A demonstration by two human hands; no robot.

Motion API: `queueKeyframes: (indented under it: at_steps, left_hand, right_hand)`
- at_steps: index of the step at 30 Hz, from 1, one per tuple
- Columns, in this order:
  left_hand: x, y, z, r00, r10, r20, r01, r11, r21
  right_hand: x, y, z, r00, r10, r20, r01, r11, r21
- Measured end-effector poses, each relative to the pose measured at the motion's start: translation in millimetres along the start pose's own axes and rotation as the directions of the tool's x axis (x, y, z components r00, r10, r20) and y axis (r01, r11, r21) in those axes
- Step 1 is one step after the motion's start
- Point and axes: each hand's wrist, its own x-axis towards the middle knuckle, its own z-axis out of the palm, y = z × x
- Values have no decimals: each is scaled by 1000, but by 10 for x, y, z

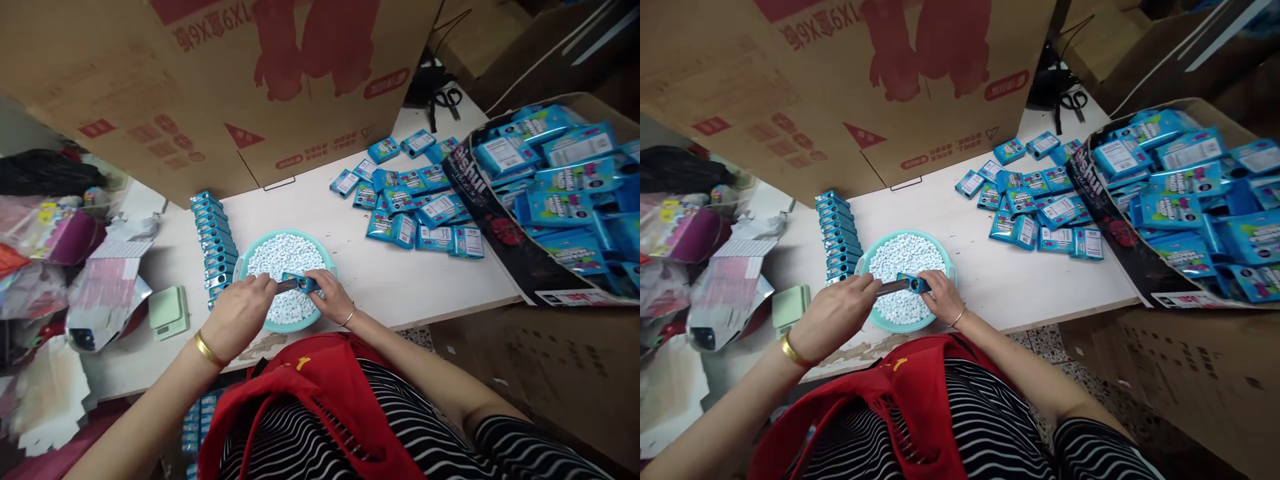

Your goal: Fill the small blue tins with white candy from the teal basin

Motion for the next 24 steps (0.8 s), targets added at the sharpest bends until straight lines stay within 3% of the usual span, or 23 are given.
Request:
queueKeyframes:
  at_steps: [2,5,7,10,12,14,16,19,21,22,24]
  left_hand:
    - [-92,-105,124,996,-24,-83,12,990,-141]
    - [-201,-260,497,979,-29,-202,-51,924,-378]
    - [-270,-322,791,977,-25,-212,-83,870,-485]
    - [-471,-414,1158,974,-105,-200,-39,792,-610]
    - [-715,-536,1349,953,-220,-208,18,727,-686]
    - [-1019,-722,1550,919,-340,-197,90,669,-737]
    - [-1301,-933,1799,890,-429,-157,176,639,-749]
    - [-1481,-1177,2230,872,-484,-76,290,635,-716]
    - [-1382,-1256,2478,878,-477,-42,323,654,-684]
    - [-1283,-1278,2572,886,-462,-35,323,672,-667]
    - [-1057,-1304,2704,901,-431,-45,308,710,-633]
  right_hand:
    - [-3,-36,34,1000,-23,21,22,999,46]
    - [-14,-181,146,995,-71,65,64,992,111]
    - [-18,-305,245,986,-106,130,86,985,151]
    - [33,-374,370,962,-118,246,85,986,141]
    - [123,-257,415,981,-28,190,28,1000,1]
    - [241,-12,427,992,126,-5,-124,968,-218]
    - [358,288,412,942,302,-143,-335,855,-397]
    - [469,668,341,777,627,-54,-551,636,-540]
    - [489,809,250,672,740,-9,-596,534,-599]
    - [487,844,192,654,756,-8,-601,513,-613]
    - [477,851,78,675,738,-21,-598,530,-601]
